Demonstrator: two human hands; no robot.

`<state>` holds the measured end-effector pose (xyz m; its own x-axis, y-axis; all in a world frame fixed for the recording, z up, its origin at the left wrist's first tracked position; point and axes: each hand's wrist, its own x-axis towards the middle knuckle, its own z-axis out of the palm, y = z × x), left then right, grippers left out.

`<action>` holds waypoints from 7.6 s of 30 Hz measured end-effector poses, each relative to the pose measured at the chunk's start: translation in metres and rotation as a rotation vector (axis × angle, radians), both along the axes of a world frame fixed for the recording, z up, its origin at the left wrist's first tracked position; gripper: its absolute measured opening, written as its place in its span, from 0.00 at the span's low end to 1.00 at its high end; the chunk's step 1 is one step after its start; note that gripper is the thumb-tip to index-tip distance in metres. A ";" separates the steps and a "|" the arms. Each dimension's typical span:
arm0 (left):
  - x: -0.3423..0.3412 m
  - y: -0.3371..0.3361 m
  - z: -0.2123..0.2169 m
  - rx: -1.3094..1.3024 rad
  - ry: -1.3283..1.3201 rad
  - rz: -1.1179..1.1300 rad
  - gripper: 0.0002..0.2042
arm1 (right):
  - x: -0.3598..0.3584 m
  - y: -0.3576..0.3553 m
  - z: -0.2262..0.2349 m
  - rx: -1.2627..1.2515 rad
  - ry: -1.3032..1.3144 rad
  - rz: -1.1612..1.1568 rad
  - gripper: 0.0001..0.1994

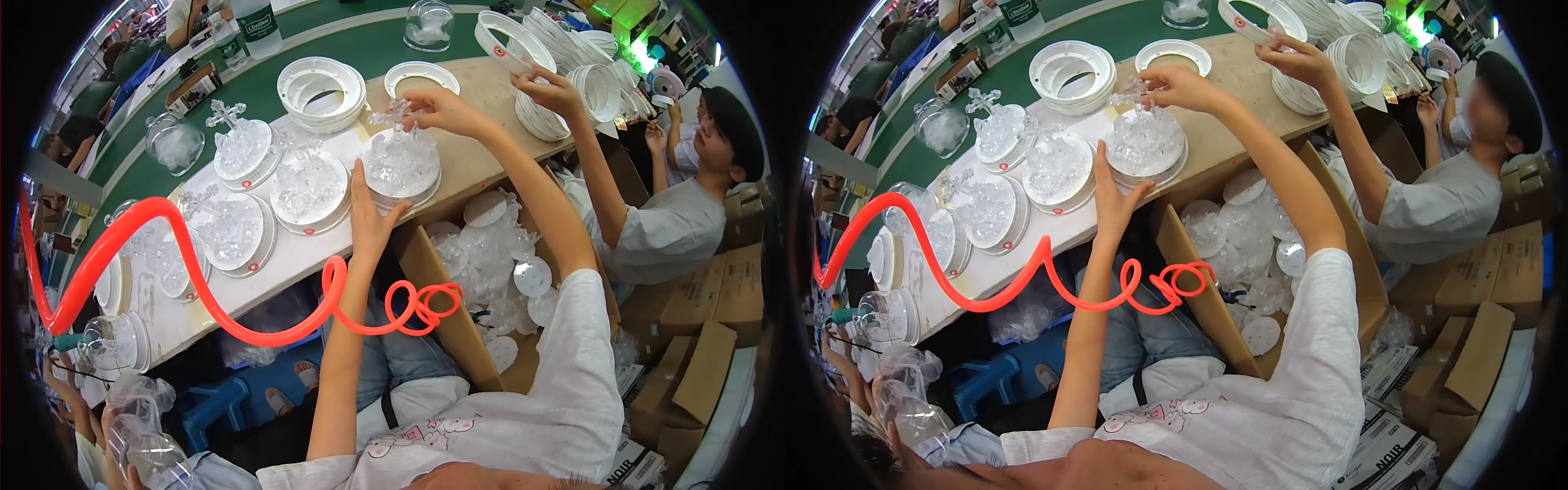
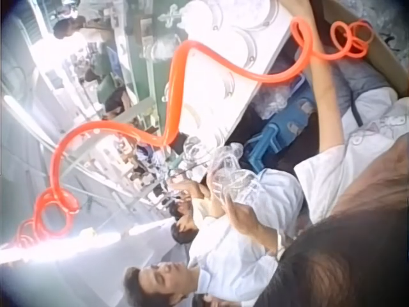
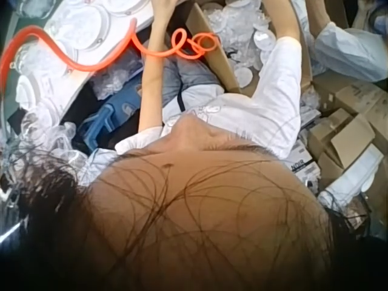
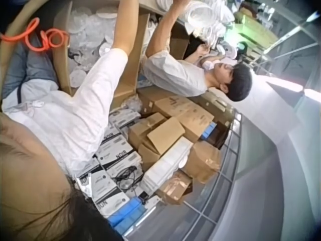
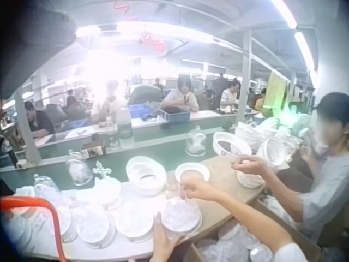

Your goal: Assembling decorative glass dome lights by placing internal components on bases and covering them with glass lids on a factory assembly line.

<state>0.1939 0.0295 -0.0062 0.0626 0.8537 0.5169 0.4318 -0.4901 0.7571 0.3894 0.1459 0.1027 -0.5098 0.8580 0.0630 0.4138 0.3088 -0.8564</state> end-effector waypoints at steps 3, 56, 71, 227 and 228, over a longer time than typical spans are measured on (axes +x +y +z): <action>0.002 0.000 -0.001 0.001 0.025 0.012 0.50 | 0.006 0.003 -0.013 -0.012 0.040 0.003 0.22; 0.001 -0.001 0.000 -0.023 0.036 0.037 0.52 | -0.017 -0.005 -0.009 0.426 -0.292 -0.174 0.13; 0.000 0.002 -0.005 -0.113 -0.046 -0.007 0.50 | -0.013 -0.014 -0.009 0.474 -0.341 -0.224 0.12; -0.113 -0.086 0.005 0.160 -0.019 0.290 0.13 | -0.006 -0.050 -0.074 0.154 -0.091 -0.155 0.62; -0.110 -0.091 0.004 0.112 -0.096 0.305 0.12 | -0.003 -0.053 -0.071 0.144 -0.096 -0.165 0.62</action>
<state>0.0843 -0.0613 -0.0021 -0.2408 0.7630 0.5999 0.5009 -0.4317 0.7502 0.3861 0.0933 0.0321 -0.3730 0.9158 0.1490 0.5460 0.3465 -0.7628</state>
